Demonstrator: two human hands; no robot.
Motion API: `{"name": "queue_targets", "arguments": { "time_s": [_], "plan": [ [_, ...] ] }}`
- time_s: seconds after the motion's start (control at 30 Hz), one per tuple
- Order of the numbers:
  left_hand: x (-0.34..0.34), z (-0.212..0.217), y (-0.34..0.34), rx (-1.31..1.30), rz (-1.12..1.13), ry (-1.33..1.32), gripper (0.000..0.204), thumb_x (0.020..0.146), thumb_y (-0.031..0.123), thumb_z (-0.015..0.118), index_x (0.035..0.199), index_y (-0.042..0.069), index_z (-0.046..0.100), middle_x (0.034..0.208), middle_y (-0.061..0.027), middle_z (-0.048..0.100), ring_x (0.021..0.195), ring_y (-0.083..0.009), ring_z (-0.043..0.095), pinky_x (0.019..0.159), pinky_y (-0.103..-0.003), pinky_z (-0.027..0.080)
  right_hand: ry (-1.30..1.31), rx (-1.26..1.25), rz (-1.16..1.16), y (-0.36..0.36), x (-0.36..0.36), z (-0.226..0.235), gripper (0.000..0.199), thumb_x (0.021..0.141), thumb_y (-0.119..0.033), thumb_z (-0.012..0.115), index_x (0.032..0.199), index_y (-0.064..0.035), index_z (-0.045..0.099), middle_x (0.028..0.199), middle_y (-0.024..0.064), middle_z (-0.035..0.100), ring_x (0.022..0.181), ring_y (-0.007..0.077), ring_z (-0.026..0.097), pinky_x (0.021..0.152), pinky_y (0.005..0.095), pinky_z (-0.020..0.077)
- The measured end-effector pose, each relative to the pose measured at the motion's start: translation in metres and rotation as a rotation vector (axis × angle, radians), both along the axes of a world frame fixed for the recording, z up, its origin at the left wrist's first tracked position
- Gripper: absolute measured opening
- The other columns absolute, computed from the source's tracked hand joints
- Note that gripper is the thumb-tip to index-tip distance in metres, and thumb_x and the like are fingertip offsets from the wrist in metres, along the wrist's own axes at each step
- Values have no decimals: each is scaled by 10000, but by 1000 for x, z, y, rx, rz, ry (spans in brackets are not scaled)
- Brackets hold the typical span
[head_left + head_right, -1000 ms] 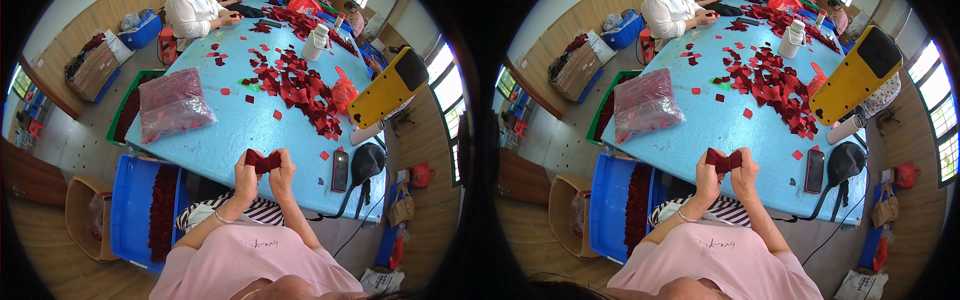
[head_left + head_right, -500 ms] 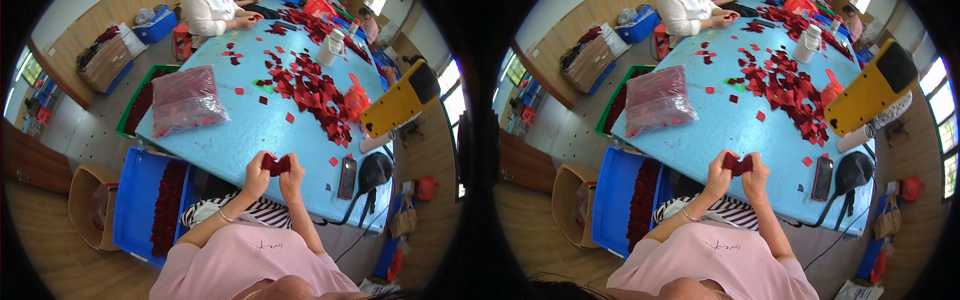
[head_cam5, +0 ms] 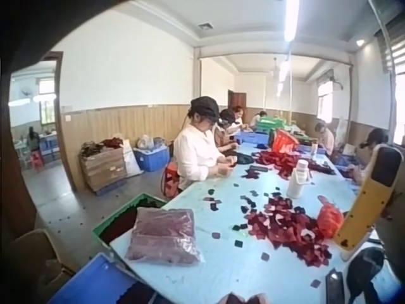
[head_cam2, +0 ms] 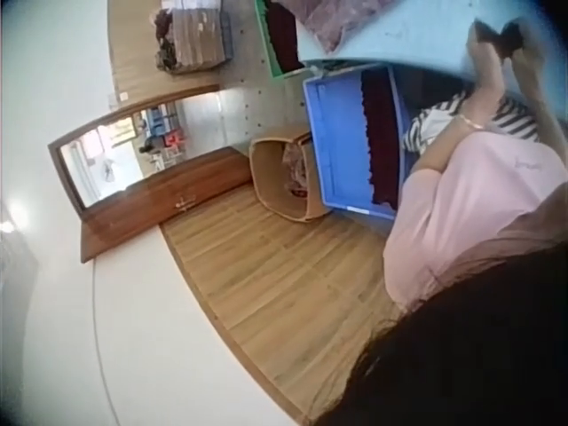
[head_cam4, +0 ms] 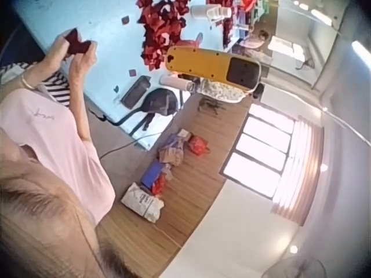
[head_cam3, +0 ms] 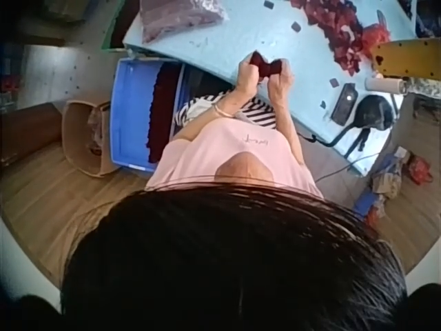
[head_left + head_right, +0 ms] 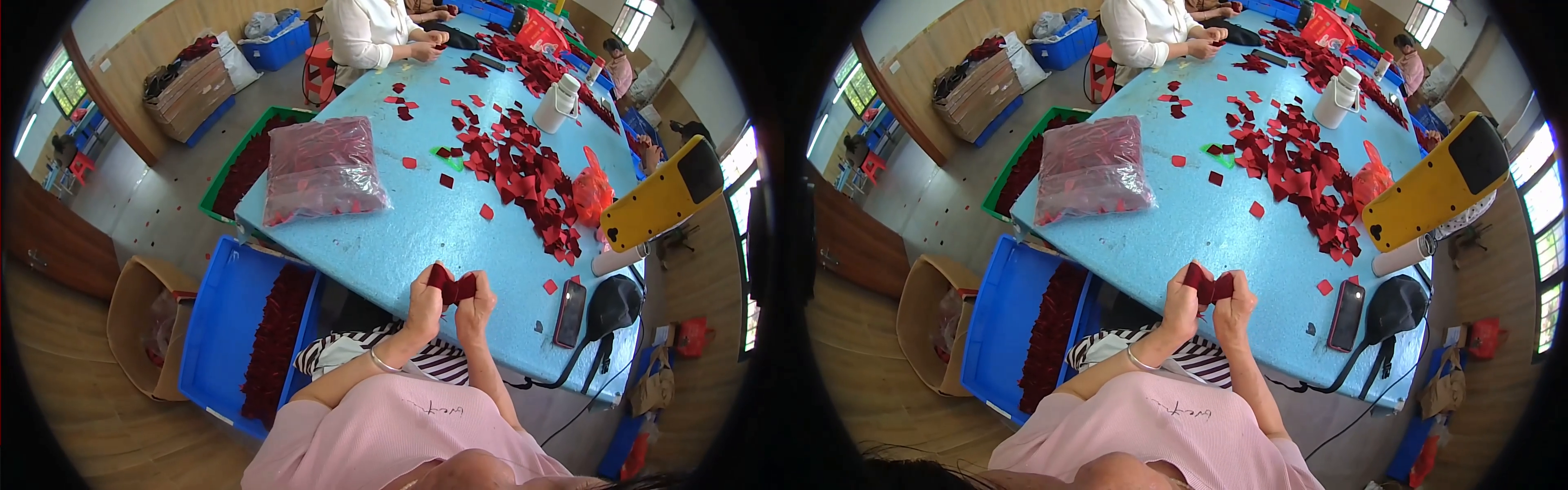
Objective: The person is manually folding and assembling small red fabric bows at a factory workbench.
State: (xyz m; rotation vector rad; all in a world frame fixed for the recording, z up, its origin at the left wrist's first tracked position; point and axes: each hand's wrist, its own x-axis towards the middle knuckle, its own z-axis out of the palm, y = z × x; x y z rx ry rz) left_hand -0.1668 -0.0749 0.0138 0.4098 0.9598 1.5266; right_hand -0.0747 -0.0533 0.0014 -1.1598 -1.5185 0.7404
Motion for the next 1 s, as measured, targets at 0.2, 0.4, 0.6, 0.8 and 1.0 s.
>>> {"name": "queue_targets", "arguments": {
  "time_s": [0.2,0.4,0.6,0.8,1.0],
  "plan": [
    [6,-20,13,17,61,40,222,947,170,445,751,115,531,620,43,469,491,-34,359,420,-215,271,-20,-15,-6,8,3,-6,75,816,37,471,838,-9,526,650,103,556,567,173,517,545,312,433],
    [10,-39,33,123,169,262,234,960,151,431,741,93,493,627,37,446,532,-35,374,454,-215,304,-122,-4,7,24,5,-16,67,888,-36,501,836,-10,534,649,105,558,576,166,522,540,318,425],
    [17,-59,63,28,137,68,184,904,124,438,728,118,490,624,41,455,522,-35,377,453,-212,297,-71,-4,-24,60,15,-56,84,886,-21,480,821,-4,530,630,83,534,571,137,482,530,307,402],
    [18,-62,62,12,99,51,174,914,133,445,768,114,539,649,35,505,510,-42,393,446,-211,306,-23,-61,-9,60,21,-55,38,836,9,493,834,3,531,626,126,551,545,188,528,529,328,434],
    [16,-57,59,-54,53,-67,203,952,150,434,796,109,557,664,29,514,500,-43,392,432,-213,292,-44,-40,-34,58,18,-51,61,811,28,490,840,-3,534,646,127,564,556,195,534,540,324,436]
  ]
}}
